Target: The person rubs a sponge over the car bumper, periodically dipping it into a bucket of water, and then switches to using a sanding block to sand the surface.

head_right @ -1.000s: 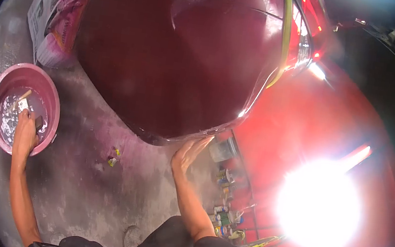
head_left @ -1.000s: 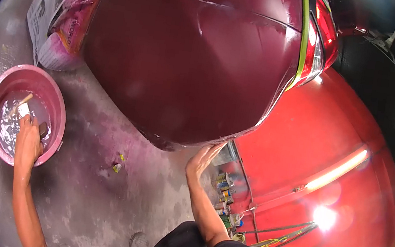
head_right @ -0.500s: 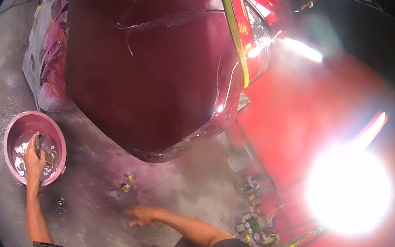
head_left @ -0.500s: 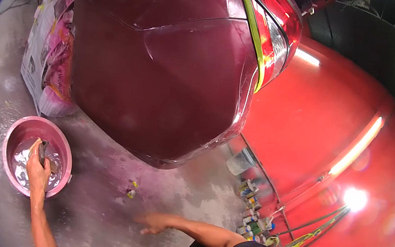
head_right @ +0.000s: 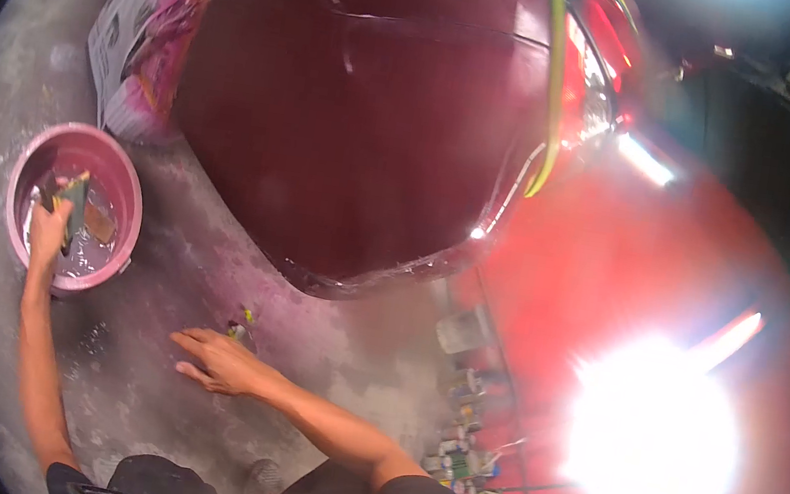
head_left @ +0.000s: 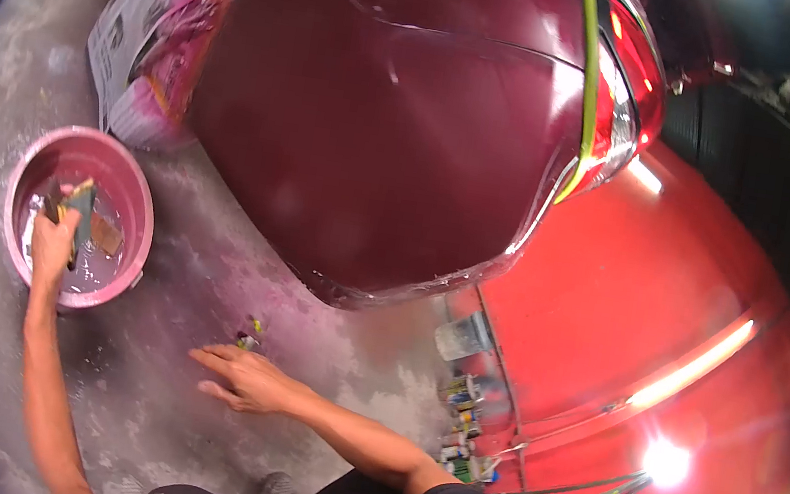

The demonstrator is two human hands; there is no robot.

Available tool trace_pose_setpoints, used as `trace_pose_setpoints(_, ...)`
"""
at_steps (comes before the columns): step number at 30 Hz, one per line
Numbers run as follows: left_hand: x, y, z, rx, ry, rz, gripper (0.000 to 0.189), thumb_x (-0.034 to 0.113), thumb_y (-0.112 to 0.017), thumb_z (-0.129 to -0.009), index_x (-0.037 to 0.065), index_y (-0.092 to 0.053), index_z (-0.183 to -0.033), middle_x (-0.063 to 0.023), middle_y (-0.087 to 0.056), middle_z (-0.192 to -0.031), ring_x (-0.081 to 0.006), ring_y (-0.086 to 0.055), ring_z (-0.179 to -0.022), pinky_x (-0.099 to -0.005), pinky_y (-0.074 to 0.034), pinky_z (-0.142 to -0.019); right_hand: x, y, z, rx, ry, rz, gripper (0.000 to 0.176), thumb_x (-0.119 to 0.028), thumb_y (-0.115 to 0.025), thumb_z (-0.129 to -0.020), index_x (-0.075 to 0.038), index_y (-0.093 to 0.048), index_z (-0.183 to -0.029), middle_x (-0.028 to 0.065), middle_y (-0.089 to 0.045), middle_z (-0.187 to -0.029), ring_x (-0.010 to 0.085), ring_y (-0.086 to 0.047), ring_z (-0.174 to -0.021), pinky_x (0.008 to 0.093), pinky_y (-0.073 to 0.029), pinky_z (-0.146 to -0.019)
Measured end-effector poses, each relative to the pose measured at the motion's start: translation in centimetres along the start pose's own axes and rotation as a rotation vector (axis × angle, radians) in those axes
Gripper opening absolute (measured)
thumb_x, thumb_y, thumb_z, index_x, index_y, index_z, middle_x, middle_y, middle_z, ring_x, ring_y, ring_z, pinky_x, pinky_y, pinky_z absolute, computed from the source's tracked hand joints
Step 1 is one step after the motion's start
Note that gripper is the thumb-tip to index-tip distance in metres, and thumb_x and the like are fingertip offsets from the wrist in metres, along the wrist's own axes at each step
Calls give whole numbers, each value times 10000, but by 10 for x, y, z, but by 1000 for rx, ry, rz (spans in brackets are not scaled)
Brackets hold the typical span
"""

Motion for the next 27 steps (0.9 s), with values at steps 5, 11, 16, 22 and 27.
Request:
trace_pose_setpoints(5,15,0,16,90,-5,262,420,123,-609,-884,2,-611,-1286,-90,-667,-1135,-163,-630,-976,-312,-488,-863,-37,6,-65,45,61,-37,468,-289,-593,-980,-12,-541,-1353,236,-567,-1327,413,-566,-1196,467,-496,-980)
trace_pose_setpoints(11,43,5,35,124,-138,205,393,127,-613,-971,-35,-565,-1325,-129,-634,-1267,-230,-595,-1184,-342,-434,-1017,-55,20,-173,184,-18,-369,445,-309,-571,-1005,-10,-543,-1333,198,-591,-1295,317,-599,-1171,427,-496,-962)
trace_pose_setpoints(16,41,1,43,105,-82,183,395,125,-604,-974,-42,-544,-1327,-151,-634,-1251,-244,-612,-1155,-358,-457,-991,-45,-6,-267,107,-226,-1137,542,-482,-427,-1053,-21,-558,-1304,85,-611,-1146,167,-576,-1025,357,-489,-910)
trace_pose_setpoints(22,49,3,45,153,-199,-94,421,67,-627,-890,-10,-535,-1294,-204,-639,-1194,-340,-642,-1102,-424,-495,-924,-37,-23,-317,-6,-330,-1309,390,-479,-498,-1028,-112,-525,-1156,-12,-518,-971,91,-487,-894,277,-450,-781)
trace_pose_setpoints(27,66,0,45,35,-128,-16,408,94,-664,-886,-13,-546,-1261,-195,-645,-1081,-342,-646,-1020,-432,-484,-892,-2,-39,-323,-27,-373,-1630,271,-338,-504,-1034,-116,-480,-1188,-16,-550,-887,106,-556,-760,292,-499,-711)
Point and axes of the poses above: each hand's wrist, its own z-axis away from the middle knuckle, its own y-axis out of the back of the hand, x = y × z, the point moved 4 cm from there along -z, towards the middle knuckle
